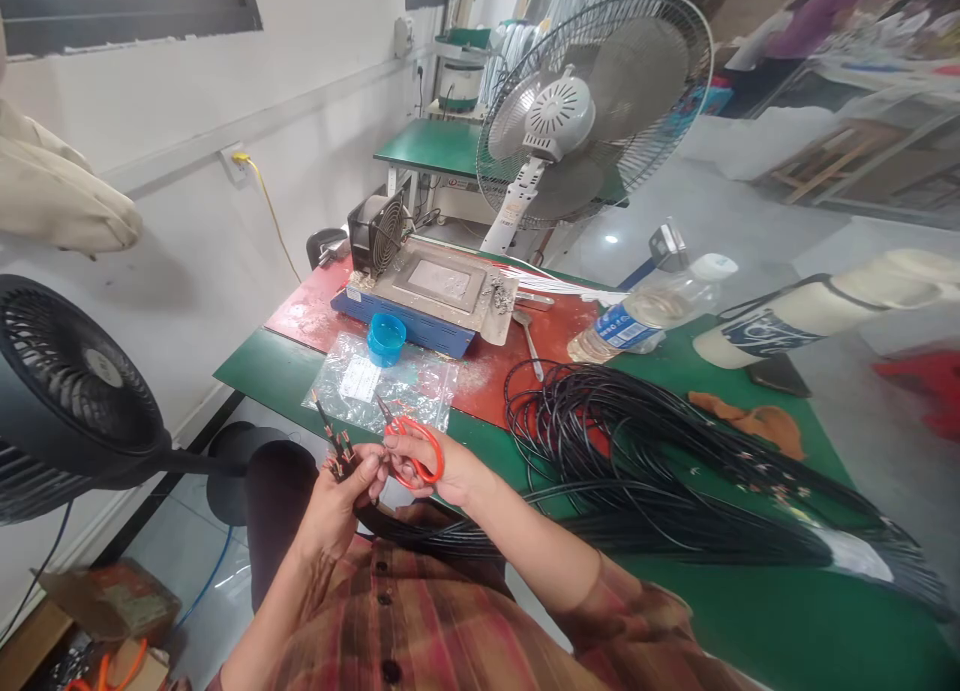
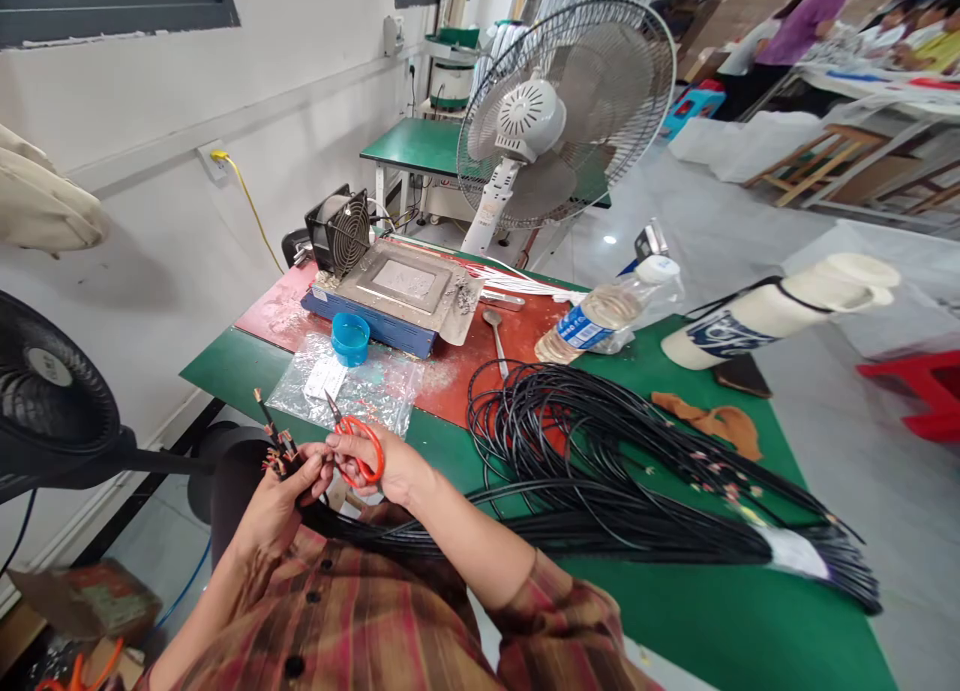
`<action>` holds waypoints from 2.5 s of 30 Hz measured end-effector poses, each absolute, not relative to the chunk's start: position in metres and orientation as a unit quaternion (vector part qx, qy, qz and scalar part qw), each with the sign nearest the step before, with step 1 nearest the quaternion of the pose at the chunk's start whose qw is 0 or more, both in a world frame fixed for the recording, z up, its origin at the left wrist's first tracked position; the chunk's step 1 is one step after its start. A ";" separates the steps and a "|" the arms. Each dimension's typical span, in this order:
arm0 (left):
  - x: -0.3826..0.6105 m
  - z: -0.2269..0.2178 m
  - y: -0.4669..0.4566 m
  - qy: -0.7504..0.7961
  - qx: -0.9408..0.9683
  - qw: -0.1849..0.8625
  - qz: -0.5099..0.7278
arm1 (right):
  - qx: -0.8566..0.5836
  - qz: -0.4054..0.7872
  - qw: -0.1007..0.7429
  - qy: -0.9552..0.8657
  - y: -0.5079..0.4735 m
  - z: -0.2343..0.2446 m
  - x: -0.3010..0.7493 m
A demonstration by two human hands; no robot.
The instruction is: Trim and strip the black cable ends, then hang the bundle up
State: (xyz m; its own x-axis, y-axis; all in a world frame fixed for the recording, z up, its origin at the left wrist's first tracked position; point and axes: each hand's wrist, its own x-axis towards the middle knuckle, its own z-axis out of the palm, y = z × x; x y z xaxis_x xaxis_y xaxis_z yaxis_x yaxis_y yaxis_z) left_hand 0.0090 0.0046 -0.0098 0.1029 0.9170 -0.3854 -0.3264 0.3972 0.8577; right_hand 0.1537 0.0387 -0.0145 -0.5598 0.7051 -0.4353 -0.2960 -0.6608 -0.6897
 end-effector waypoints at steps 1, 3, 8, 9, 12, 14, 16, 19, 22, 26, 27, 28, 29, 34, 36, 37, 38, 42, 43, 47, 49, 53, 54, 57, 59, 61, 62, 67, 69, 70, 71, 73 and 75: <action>0.008 -0.010 0.004 0.486 0.301 0.682 0.456 | -0.353 0.848 0.290 -0.268 0.039 -0.015 0.154; 0.007 -0.011 0.004 0.478 0.298 0.690 0.455 | -0.340 0.861 0.282 -0.251 0.039 -0.016 0.153; 0.007 -0.014 0.006 0.450 0.304 0.701 0.462 | -0.321 0.851 0.314 -0.272 0.033 -0.018 0.151; 0.007 -0.013 0.006 0.446 0.306 0.702 0.463 | -0.319 0.845 0.324 -0.283 0.032 -0.017 0.151; 0.009 -0.011 0.008 0.446 0.312 0.697 0.468 | -0.323 0.826 0.344 -0.309 0.030 -0.014 0.151; 0.009 -0.010 0.008 0.451 0.314 0.690 0.470 | -0.335 0.817 0.348 -0.314 0.029 -0.011 0.150; 0.009 -0.011 0.007 0.457 0.316 0.684 0.472 | -0.352 0.805 0.351 -0.323 0.029 -0.009 0.149; 0.009 -0.013 0.006 0.465 0.320 0.675 0.475 | -0.374 0.780 0.361 -0.349 0.029 -0.007 0.147; 0.008 -0.015 0.005 0.477 0.302 0.671 0.481 | -0.392 0.742 0.366 -0.401 0.028 -0.006 0.146; 0.008 -0.015 0.005 0.474 0.290 0.674 0.487 | -0.409 0.701 0.384 -0.441 0.024 -0.006 0.146; 0.008 -0.015 0.005 0.470 0.294 0.675 0.487 | -0.402 0.714 0.386 -0.425 0.024 -0.006 0.146; 0.008 -0.014 0.006 0.465 0.300 0.677 0.486 | -0.391 0.733 0.386 -0.401 0.024 -0.007 0.145; 0.008 -0.014 0.006 0.460 0.304 0.678 0.485 | -0.381 0.753 0.385 -0.374 0.024 -0.007 0.145; 0.010 -0.013 0.007 0.458 0.307 0.685 0.476 | -0.357 0.802 0.379 -0.291 0.026 -0.010 0.144; 0.010 -0.013 0.007 0.459 0.307 0.688 0.471 | -0.356 0.804 0.376 -0.292 0.028 -0.011 0.144; 0.010 -0.013 0.007 0.458 0.308 0.689 0.469 | -0.357 0.804 0.372 -0.297 0.029 -0.012 0.145; 0.009 -0.014 0.006 0.456 0.310 0.691 0.468 | -0.358 0.802 0.368 -0.304 0.030 -0.012 0.146; 0.009 -0.012 0.007 0.446 0.316 0.698 0.463 | -0.364 0.804 0.346 -0.319 0.033 -0.009 0.149; 0.009 -0.011 0.007 0.444 0.317 0.699 0.462 | -0.366 0.804 0.342 -0.320 0.034 -0.009 0.150; 0.009 -0.009 0.006 0.437 0.326 0.705 0.453 | -0.374 0.809 0.320 -0.321 0.034 -0.010 0.151; 0.009 -0.010 0.006 0.438 0.334 0.703 0.450 | -0.376 0.812 0.310 -0.321 0.033 -0.011 0.150; 0.007 -0.011 0.008 0.453 0.310 0.699 0.458 | -0.412 0.751 0.344 -0.384 0.031 -0.014 0.149; 0.007 -0.011 0.009 0.457 0.285 0.704 0.463 | -0.437 0.691 0.375 -0.438 0.031 -0.015 0.149; 0.006 -0.009 0.012 0.475 0.176 0.708 0.492 | -0.441 0.378 0.471 -0.664 0.030 -0.017 0.154; 0.005 -0.007 0.014 0.485 0.104 0.703 0.510 | -0.360 0.162 0.475 -0.787 0.031 -0.019 0.158; 0.004 -0.006 0.014 0.478 0.054 0.714 0.508 | -0.276 0.022 0.439 -0.855 0.033 -0.020 0.159; 0.004 -0.005 0.014 0.468 0.036 0.727 0.501 | -0.247 -0.021 0.419 -0.874 0.033 -0.020 0.159; 0.004 -0.004 0.012 0.408 -0.019 0.782 0.470 | -0.186 -0.086 0.400 -0.893 0.035 -0.021 0.152; 0.004 -0.005 0.012 0.410 -0.016 0.774 0.482 | -0.187 -0.078 0.398 -0.895 0.035 -0.023 0.152; 0.004 -0.006 0.013 0.418 -0.006 0.762 0.494 | -0.196 -0.066 0.402 -0.892 0.037 -0.023 0.153; 0.003 -0.007 0.013 0.430 0.006 0.747 0.507 | -0.215 -0.045 0.412 -0.884 0.039 -0.022 0.154; 0.002 -0.011 0.013 0.460 0.025 0.717 0.523 | -0.286 0.024 0.448 -0.847 0.047 -0.017 0.159; -0.001 -0.015 0.012 0.472 0.035 0.705 0.528 | -0.384 0.111 0.492 -0.773 0.063 -0.007 0.165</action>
State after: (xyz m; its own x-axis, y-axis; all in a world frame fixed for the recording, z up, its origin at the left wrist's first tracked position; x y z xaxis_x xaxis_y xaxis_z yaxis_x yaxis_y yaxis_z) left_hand -0.0012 0.0124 -0.0152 -0.0030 0.7776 -0.6287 -0.7121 0.4397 0.5473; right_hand 0.1655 0.0627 -0.0073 -0.2210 0.7031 0.6759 0.4852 0.6805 -0.5491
